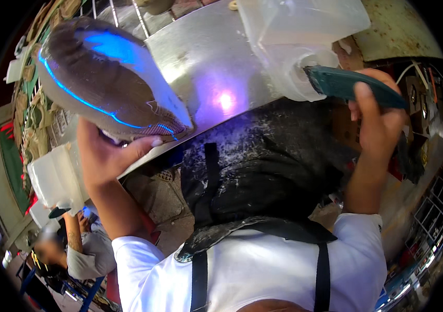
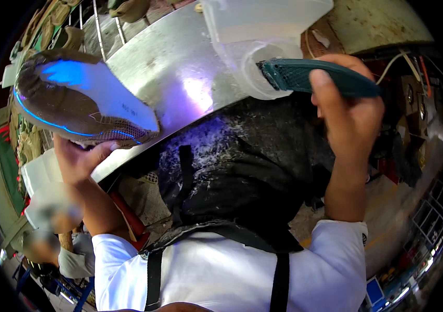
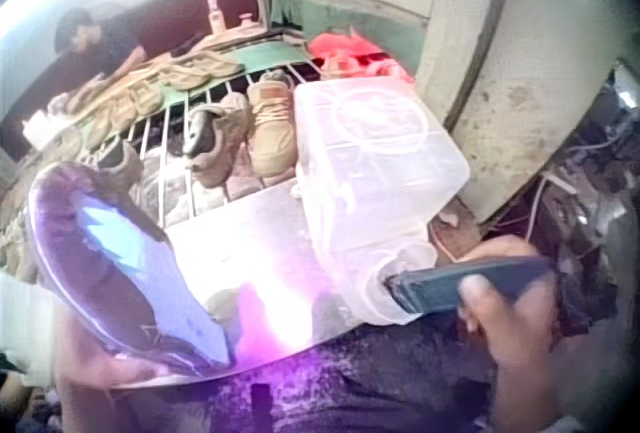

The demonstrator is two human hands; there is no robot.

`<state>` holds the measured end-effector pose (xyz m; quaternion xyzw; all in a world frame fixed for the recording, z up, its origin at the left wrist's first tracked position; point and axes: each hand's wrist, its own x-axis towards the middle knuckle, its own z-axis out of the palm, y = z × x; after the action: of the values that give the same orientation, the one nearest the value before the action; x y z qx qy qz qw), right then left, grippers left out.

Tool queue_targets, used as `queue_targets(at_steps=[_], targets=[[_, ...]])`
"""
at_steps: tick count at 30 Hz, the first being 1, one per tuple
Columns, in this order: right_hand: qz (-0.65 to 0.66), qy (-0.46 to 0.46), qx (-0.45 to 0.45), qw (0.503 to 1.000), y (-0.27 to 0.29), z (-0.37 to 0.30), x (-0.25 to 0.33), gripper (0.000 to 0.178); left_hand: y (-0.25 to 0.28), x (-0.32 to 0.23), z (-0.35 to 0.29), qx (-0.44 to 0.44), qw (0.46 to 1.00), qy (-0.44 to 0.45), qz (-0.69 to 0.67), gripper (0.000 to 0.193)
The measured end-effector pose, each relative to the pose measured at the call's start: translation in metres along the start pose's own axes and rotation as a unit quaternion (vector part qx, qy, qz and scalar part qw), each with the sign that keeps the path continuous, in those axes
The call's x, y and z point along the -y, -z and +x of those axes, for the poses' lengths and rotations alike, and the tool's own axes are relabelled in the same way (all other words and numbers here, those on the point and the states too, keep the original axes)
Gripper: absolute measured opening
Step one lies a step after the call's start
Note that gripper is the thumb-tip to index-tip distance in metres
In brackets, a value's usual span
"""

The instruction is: The person applies adhesive to the seams and soles of shoes using a brush, then places the shoes onto a metal rack under specialized lighting.

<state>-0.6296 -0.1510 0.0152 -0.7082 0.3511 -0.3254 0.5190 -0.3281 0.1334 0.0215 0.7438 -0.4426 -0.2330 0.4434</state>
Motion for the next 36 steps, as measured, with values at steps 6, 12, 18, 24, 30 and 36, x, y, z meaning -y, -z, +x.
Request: queue_targets(at_steps=[6,12,18,24,30,36], targets=[[-0.035,-0.028,0.069,0.997,-0.005,-0.001,-0.003,0.024,-0.042,-0.005,-0.011,-0.176,0.974,-0.086,0.113,0.1],[-0.068,-0.04,0.196,0.977,0.015,0.02,-0.011,0.023,-0.018,-0.002,-0.022,-0.06,0.995,-0.031,0.08,0.099],[0.245,-0.262,0.104,0.928,0.019,0.01,-0.013,0.018,-0.027,-0.016,-0.001,-0.113,0.985,0.009,-0.126,0.104],[0.489,-0.175,0.177,0.836,-0.056,-0.02,-0.005,0.027,-0.052,-0.023,0.006,-0.024,0.924,0.098,-0.369,0.097],[0.368,0.107,0.182,0.906,-0.096,-0.025,-0.01,0.03,-0.06,-0.03,0.004,-0.002,0.922,0.096,-0.374,0.095],[0.244,0.221,0.395,0.858,-0.037,-0.007,0.018,0.043,-0.056,-0.033,0.006,0.006,0.919,0.09,-0.383,0.094]])
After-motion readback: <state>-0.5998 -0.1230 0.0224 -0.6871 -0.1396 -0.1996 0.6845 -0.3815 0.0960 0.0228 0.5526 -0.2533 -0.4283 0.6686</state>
